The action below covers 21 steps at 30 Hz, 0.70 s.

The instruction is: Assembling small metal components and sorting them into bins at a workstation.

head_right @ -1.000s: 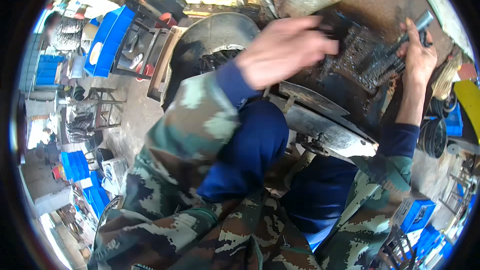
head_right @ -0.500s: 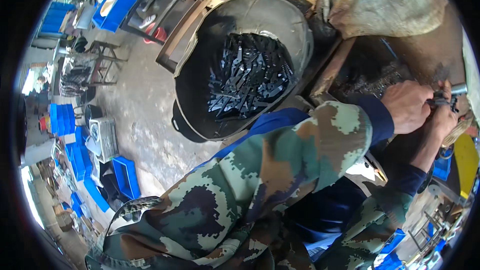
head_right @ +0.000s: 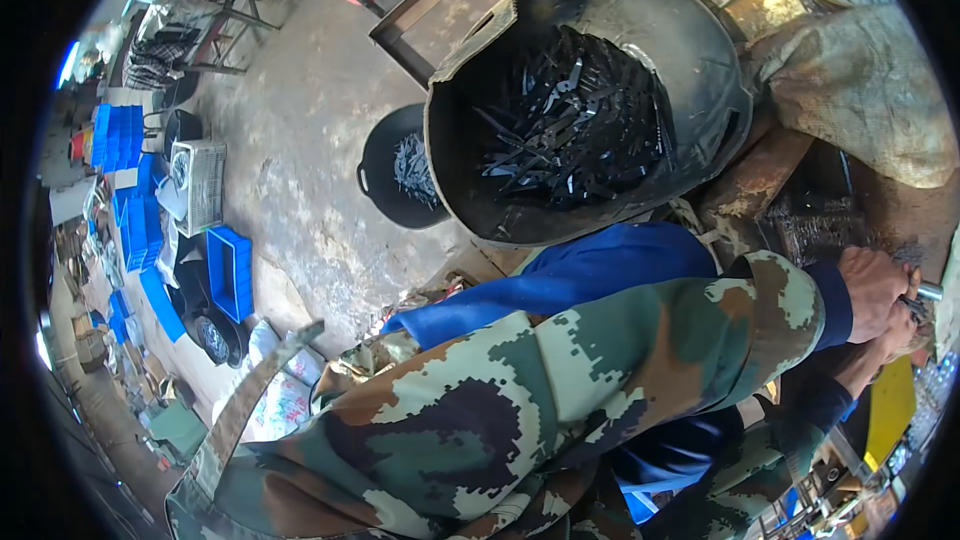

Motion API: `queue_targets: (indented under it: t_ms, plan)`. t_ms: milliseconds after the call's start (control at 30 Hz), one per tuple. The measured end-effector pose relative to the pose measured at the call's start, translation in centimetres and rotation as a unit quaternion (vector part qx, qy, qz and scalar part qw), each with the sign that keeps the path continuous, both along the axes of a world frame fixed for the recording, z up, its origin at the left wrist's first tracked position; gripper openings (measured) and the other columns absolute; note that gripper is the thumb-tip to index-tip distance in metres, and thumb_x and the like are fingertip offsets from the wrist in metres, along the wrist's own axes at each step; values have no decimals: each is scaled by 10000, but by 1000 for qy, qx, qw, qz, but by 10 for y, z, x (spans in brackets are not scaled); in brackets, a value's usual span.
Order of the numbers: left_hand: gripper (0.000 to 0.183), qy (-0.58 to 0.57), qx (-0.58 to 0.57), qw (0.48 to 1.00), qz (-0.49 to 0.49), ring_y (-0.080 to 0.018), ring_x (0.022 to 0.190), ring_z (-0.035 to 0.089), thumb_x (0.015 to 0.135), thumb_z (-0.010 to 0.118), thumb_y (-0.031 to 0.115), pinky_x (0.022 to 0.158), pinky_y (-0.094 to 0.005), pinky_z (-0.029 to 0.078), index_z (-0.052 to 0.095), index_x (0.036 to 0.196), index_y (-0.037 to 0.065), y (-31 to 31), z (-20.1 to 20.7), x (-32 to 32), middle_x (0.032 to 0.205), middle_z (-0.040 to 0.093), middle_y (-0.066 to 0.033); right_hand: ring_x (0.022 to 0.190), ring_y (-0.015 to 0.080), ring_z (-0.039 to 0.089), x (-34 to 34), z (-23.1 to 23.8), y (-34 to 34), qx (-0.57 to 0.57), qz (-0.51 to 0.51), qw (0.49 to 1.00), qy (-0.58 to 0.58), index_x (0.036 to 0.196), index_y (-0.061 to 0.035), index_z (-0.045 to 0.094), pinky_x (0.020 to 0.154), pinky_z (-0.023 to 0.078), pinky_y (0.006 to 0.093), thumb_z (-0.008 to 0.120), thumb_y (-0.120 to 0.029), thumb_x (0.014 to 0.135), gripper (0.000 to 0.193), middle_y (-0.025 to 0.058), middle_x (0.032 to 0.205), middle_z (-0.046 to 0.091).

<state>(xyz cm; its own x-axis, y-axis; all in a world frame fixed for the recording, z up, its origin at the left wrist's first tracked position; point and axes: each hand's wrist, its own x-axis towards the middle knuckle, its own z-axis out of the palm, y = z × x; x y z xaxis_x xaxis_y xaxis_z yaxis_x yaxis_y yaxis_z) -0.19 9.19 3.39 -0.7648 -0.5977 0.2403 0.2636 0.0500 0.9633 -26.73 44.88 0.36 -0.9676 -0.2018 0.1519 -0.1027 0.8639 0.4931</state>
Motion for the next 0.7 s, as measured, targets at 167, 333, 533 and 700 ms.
queue_targets:
  t_ms: [167, 333, 533, 700]
  plan:
    - [156, -71, -40, 985, -154, -366, 921, 629, 704, 660, 233, 797, -462, 424, 693, 835, 154, -80, -43, 13, 866, 667, -165, 982, 334, 678, 81, -41, -175, -55, 2, 998, -32, 1322, -107, 545, 806, 541, 395, 512, -420, 909, 519, 222, 1061, 690]
    - [221, -42, -30, 977, -205, -420, 895, 654, 721, 677, 221, 828, -478, 506, 721, 776, 13, -82, -18, 25, 872, 671, -252, 787, 211, 644, 117, 12, -146, -672, -56, 738, -23, 1084, 35, 671, 717, 512, 302, 595, -325, 938, 396, 99, 853, 665]
    - [208, -9, -56, 983, -175, -417, 726, 674, 722, 628, 205, 711, -482, 563, 696, 686, 11, -80, -16, 28, 738, 661, -241, 521, 82, 385, 292, 43, -243, -759, -97, 642, -41, 1034, -8, 668, 489, 327, 242, 625, -297, 964, 301, -23, 599, 414]
    - [289, -91, -179, 941, -273, -395, 767, 682, 790, 597, 326, 751, -477, 563, 721, 766, 66, -104, -20, 28, 780, 685, -200, 569, 30, 450, 371, 27, -265, -665, 60, 742, -51, 1106, -44, 667, 502, 349, 197, 669, -95, 886, 226, -36, 781, 594]
